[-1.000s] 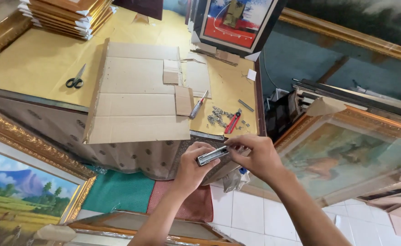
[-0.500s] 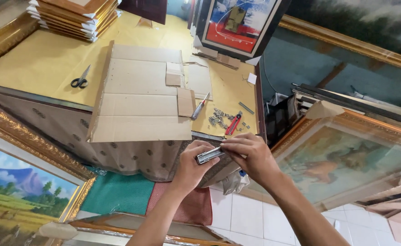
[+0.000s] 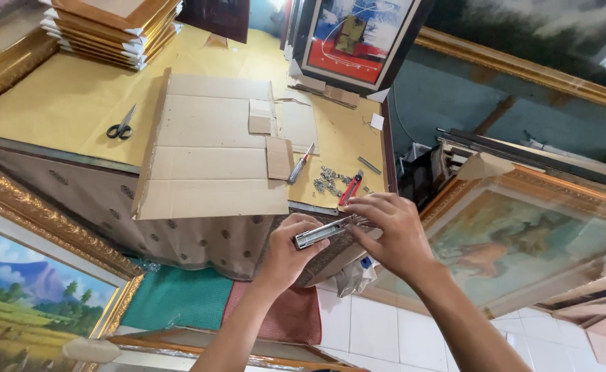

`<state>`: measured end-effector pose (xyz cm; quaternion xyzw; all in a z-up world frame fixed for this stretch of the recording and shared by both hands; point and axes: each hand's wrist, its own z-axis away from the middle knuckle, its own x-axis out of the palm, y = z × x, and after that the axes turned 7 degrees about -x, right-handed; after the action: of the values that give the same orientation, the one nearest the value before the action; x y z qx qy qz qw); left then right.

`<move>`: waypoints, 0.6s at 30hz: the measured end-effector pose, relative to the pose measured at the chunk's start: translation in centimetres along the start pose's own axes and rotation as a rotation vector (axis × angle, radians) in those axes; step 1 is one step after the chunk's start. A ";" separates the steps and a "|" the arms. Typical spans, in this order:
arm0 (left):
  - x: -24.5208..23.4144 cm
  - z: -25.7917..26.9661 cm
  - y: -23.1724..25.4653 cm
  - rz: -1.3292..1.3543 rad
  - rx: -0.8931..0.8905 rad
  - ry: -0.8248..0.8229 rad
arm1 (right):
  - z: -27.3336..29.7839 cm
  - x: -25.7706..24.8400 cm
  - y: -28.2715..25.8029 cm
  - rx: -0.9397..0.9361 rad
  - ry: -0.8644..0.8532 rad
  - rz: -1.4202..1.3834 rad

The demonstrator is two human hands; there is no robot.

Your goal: Stapling cardboard pieces to the back of a picture frame and cutting cardboard with a utility knife.

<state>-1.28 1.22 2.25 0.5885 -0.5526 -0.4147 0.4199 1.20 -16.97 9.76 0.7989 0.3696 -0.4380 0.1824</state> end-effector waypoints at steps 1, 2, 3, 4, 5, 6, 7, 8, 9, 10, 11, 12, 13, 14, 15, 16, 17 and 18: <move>-0.1 0.0 -0.1 0.001 0.002 0.000 | 0.1 0.1 0.8 -0.001 0.001 0.002; -0.3 0.0 -0.3 0.044 -0.028 -0.015 | 0.3 0.2 1.5 0.236 0.058 -0.098; -0.5 0.0 -0.5 0.089 -0.060 -0.028 | 0.4 0.3 2.3 0.472 0.113 -0.199; -0.7 0.1 -0.2 0.090 -0.060 -0.028 | 0.0 -0.1 2.3 0.472 0.112 -0.198; -0.8 0.2 0.2 0.102 -0.059 -0.045 | -0.5 -0.6 2.3 0.699 0.084 -0.401; -0.9 0.3 0.5 0.114 -0.057 -0.062 | -1.0 -1.1 2.4 0.924 0.051 -0.606; -0.7 0.2 0.3 0.114 -0.059 -0.060 | -1.4 -1.0 1.8 0.925 0.048 -0.607; -0.5 0.1 0.1 0.132 -0.074 -0.067 | -1.7 -0.9 1.2 0.936 0.006 -0.718; -0.2 0.1 -0.1 0.150 -0.090 -0.075 | -2.0 -0.9 0.6 0.948 -0.037 -0.829; -0.3 0.1 -0.1 0.151 -0.093 -0.075 | -2.0 -1.0 0.8 0.951 -0.040 -0.830; -0.3 0.0 -0.1 0.141 -0.083 -0.073 | -2.1 -1.2 1.1 0.975 0.011 -0.874; -0.3 -0.1 0.0 0.132 -0.072 -0.071 | -2.2 -1.3 1.4 0.999 0.063 -0.918; -0.4 -0.1 0.1 0.133 -0.073 -0.075 | -1.8 -0.8 2.3 1.002 0.065 -0.917; -0.5 -0.2 0.2 0.155 -0.062 -0.090 | -1.5 -0.2 3.1 1.044 0.069 -1.120; -0.7 -0.3 0.3 0.175 -0.049 -0.103 | -1.2 0.3 4.0 1.078 0.073 -1.326; -0.7 -0.4 0.4 0.175 -0.049 -0.105 | 0.1 0.8 4.8 1.078 0.075 -1.325; -0.8 -0.4 0.4 0.236 -0.063 -0.116 | 1.2 1.3 5.6 0.907 0.096 -1.542; -0.8 -0.5 0.4 0.296 -0.077 -0.126 | 2.3 1.9 6.4 0.722 0.114 -1.748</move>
<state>-0.97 2.07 2.82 0.4571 -0.6423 -0.4051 0.4631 5.33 -21.81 6.67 0.2675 0.6876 -0.4677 -0.4868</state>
